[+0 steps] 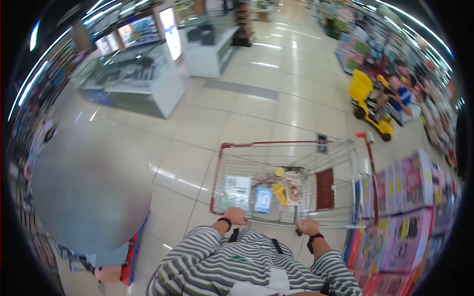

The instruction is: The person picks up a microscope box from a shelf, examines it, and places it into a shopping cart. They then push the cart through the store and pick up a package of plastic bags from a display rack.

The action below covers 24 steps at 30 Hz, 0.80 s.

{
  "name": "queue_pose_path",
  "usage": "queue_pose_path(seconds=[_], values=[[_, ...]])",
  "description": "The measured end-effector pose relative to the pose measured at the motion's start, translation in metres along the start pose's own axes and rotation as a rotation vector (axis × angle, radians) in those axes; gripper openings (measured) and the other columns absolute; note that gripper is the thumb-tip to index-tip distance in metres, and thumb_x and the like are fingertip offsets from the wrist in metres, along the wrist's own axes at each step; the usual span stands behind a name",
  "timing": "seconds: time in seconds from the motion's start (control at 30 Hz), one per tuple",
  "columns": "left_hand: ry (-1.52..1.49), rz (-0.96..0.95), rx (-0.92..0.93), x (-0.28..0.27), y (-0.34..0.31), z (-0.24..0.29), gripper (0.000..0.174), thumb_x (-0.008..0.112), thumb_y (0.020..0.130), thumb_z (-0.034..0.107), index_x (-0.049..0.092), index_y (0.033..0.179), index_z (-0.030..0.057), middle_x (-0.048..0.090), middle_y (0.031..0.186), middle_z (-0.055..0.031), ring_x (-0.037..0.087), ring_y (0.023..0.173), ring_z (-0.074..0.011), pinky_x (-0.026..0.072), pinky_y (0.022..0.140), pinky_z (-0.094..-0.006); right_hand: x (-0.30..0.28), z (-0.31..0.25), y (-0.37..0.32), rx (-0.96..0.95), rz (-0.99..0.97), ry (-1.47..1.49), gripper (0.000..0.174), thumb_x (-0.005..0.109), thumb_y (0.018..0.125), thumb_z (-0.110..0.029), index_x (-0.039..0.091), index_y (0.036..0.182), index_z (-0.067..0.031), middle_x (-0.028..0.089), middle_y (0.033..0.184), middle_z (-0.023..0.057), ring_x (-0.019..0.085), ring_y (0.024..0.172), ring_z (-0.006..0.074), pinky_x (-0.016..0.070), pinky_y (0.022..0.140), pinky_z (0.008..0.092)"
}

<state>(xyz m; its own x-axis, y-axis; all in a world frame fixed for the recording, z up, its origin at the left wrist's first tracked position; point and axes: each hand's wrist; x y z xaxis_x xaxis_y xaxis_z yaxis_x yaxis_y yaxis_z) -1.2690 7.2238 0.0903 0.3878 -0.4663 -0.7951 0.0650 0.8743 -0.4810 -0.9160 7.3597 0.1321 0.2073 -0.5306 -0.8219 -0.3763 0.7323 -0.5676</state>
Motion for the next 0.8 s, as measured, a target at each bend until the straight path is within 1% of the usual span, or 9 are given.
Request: queue_pose_path(seconds=[0.03, 0.13, 0.23, 0.33, 0.4, 0.47, 0.5, 0.67, 0.8], values=[[-0.018, 0.007, -0.032, 0.0, 0.004, -0.005, 0.04, 0.063, 0.068, 0.051, 0.072, 0.078, 0.0139, 0.068, 0.077, -0.0134, 0.065, 0.074, -0.0321, 0.0516, 0.068, -0.0431, 0.0, -0.003, 0.007, -0.031, -0.008, -0.018, 0.066, 0.036, 0.08, -0.06, 0.07, 0.085, -0.004, 0.067, 0.086, 0.0182, 0.064, 0.084, 0.0347, 0.0486, 0.073, 0.046], [-0.011, 0.051, 0.038, -0.005, 0.018, -0.004, 0.04, 0.064, 0.066, 0.05, 0.072, 0.075, 0.0118, 0.067, 0.077, -0.0149, 0.065, 0.074, -0.0324, 0.0517, 0.068, -0.043, 0.0, 0.0, 0.003, 0.057, -0.041, -0.009, 0.064, 0.036, 0.082, -0.058, 0.07, 0.086, -0.0038, 0.067, 0.086, 0.0182, 0.064, 0.085, 0.035, 0.0484, 0.075, 0.0452], [0.052, 0.043, 0.037, -0.027, 0.03, -0.017, 0.043, 0.063, 0.065, 0.049, 0.07, 0.074, 0.0071, 0.066, 0.075, -0.0168, 0.064, 0.071, -0.0333, 0.052, 0.066, -0.0425, -0.009, -0.015, 0.018, 0.08, 0.005, -0.004, 0.064, 0.036, 0.082, -0.056, 0.07, 0.085, -0.0027, 0.067, 0.085, 0.0183, 0.063, 0.085, 0.0346, 0.048, 0.076, 0.0435], [0.076, 0.049, 0.074, -0.04, 0.041, -0.014, 0.039, 0.062, 0.066, 0.044, 0.07, 0.074, 0.0063, 0.067, 0.077, -0.0163, 0.065, 0.073, -0.0319, 0.052, 0.065, -0.0423, -0.023, -0.017, 0.018, 0.091, 0.05, -0.029, 0.063, 0.036, 0.082, -0.056, 0.07, 0.083, -0.0025, 0.067, 0.084, 0.0182, 0.063, 0.086, 0.0346, 0.0477, 0.077, 0.0431], [0.038, 0.111, 0.128, -0.038, 0.053, -0.021, 0.042, 0.062, 0.065, 0.046, 0.067, 0.068, 0.0048, 0.065, 0.071, -0.0161, 0.064, 0.068, -0.0343, 0.0508, 0.061, -0.0455, -0.029, -0.017, 0.023, 0.07, 0.031, -0.03, 0.063, 0.036, 0.083, -0.055, 0.07, 0.082, -0.0016, 0.067, 0.083, 0.0196, 0.063, 0.086, 0.0349, 0.0481, 0.076, 0.0433], [0.054, 0.095, 0.115, -0.046, 0.059, -0.031, 0.041, 0.062, 0.065, 0.045, 0.067, 0.066, 0.0041, 0.065, 0.07, -0.0171, 0.063, 0.066, -0.0347, 0.0509, 0.06, -0.0448, -0.029, -0.027, 0.034, 0.137, 0.024, 0.017, 0.063, 0.037, 0.083, -0.055, 0.07, 0.082, -0.0006, 0.066, 0.083, 0.0217, 0.064, 0.084, 0.0359, 0.0488, 0.075, 0.0437], [0.063, 0.092, 0.108, -0.049, 0.062, -0.027, 0.041, 0.063, 0.064, 0.045, 0.067, 0.066, 0.0042, 0.065, 0.07, -0.0169, 0.063, 0.066, -0.0345, 0.0509, 0.059, -0.0444, -0.028, -0.024, 0.037, 0.141, 0.083, 0.024, 0.063, 0.037, 0.083, -0.053, 0.07, 0.081, -0.0001, 0.066, 0.082, 0.0228, 0.064, 0.083, 0.0369, 0.0495, 0.075, 0.0439], [0.08, 0.109, 0.122, -0.047, 0.086, -0.036, 0.037, 0.064, 0.064, 0.044, 0.068, 0.066, 0.0068, 0.065, 0.068, -0.0151, 0.064, 0.065, -0.0325, 0.0507, 0.059, -0.043, -0.024, -0.017, 0.054, 0.171, 0.079, 0.041, 0.063, 0.037, 0.082, -0.054, 0.07, 0.081, -0.0001, 0.066, 0.083, 0.0232, 0.065, 0.084, 0.037, 0.0497, 0.076, 0.0431], [0.034, 0.038, 0.145, -0.058, 0.09, -0.043, 0.029, 0.065, 0.065, 0.043, 0.071, 0.067, 0.014, 0.065, 0.065, -0.0113, 0.063, 0.063, -0.0312, 0.0504, 0.06, -0.0426, -0.026, -0.022, 0.058, 0.195, 0.025, 0.085, 0.066, 0.036, 0.081, -0.057, 0.071, 0.084, -0.0014, 0.067, 0.082, 0.0205, 0.065, 0.084, 0.0359, 0.0489, 0.076, 0.0426]])
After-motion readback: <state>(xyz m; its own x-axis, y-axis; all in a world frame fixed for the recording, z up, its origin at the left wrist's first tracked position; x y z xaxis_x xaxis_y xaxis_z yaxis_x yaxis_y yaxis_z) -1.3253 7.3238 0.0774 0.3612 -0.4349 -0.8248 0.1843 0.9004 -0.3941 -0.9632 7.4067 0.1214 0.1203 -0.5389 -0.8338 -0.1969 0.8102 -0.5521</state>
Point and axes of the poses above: each hand's wrist, its own y-axis towards the middle knuckle, its own x-axis out of the palm, z = x × y
